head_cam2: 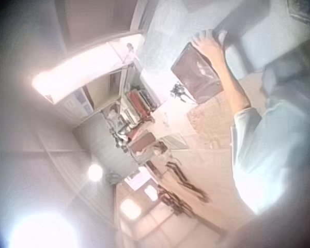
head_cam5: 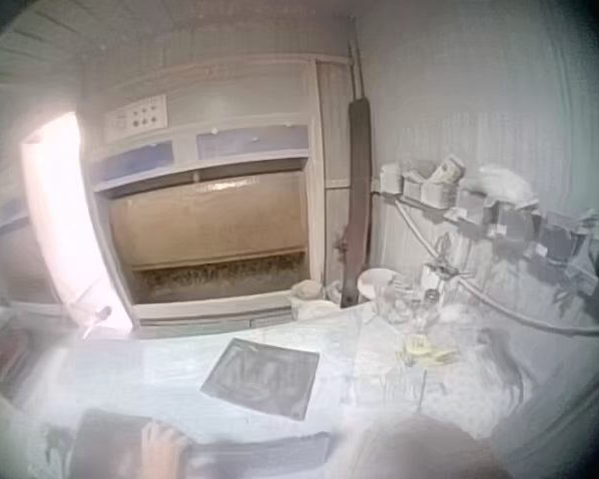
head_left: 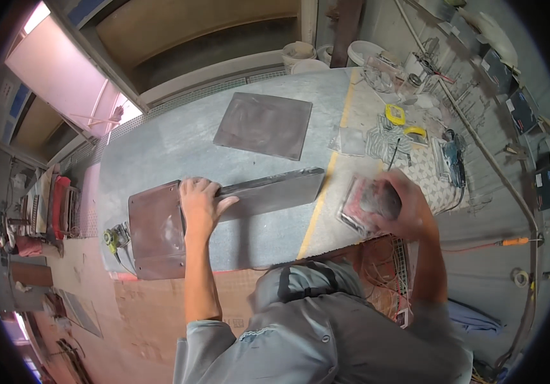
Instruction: The person sands the surfaces and edges of several wooden boards one at a time using a hand-held power sander.
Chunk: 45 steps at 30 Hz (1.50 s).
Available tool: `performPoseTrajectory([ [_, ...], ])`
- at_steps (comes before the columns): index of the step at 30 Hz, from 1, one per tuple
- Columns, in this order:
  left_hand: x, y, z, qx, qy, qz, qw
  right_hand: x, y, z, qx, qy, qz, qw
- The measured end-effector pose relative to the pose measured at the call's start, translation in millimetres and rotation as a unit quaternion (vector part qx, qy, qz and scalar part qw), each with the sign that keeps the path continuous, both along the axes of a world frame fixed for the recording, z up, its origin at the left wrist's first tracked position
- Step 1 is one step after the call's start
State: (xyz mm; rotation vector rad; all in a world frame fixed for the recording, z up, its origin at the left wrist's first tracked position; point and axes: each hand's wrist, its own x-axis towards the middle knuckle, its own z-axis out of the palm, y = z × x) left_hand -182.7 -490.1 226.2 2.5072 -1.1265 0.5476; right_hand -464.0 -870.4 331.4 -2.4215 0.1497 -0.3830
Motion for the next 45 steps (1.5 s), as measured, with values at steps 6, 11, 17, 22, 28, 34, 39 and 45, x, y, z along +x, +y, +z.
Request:
performPoseTrajectory([
  [6,-0.8,65.8,-34.1,-0.338,0.357,0.079,0.867,129.4,49.6,45.0,-0.129,0.028,0.246,0.96],
  [11,-4.3,61.4,-66.8,-0.439,0.367,0.089,0.815,183.8,86.6,53.2,-0.16,0.098,0.317,0.93],
  [17,-0.9,66.6,-97.7,-0.485,0.391,0.058,0.78,262.2,198.2,28.6,-0.149,0.063,0.437,0.885],
  [22,-1.1,82.3,-145.1,-0.49,0.376,0.046,0.785,328.4,308.3,14.1,-0.166,0.021,0.515,0.841],
  [28,3.0,74.3,-124.2,-0.509,0.411,0.061,0.753,301.0,253.1,20.0,-0.159,0.044,0.475,0.864],
  [34,3.4,60.3,-90.2,-0.506,0.435,0.061,0.743,217.7,100.9,42.5,-0.144,0.115,0.365,0.912],
  [39,-0.2,59.9,-144.0,-0.519,0.391,0.1,0.753,132.3,-19.3,24.6,-0.138,0.106,0.208,0.963],
  [45,30.4,30.7,-176.1,-0.458,0.257,0.306,0.794,13.6,-63.2,-43.6,-0.067,0.105,-0.028,0.992],
])
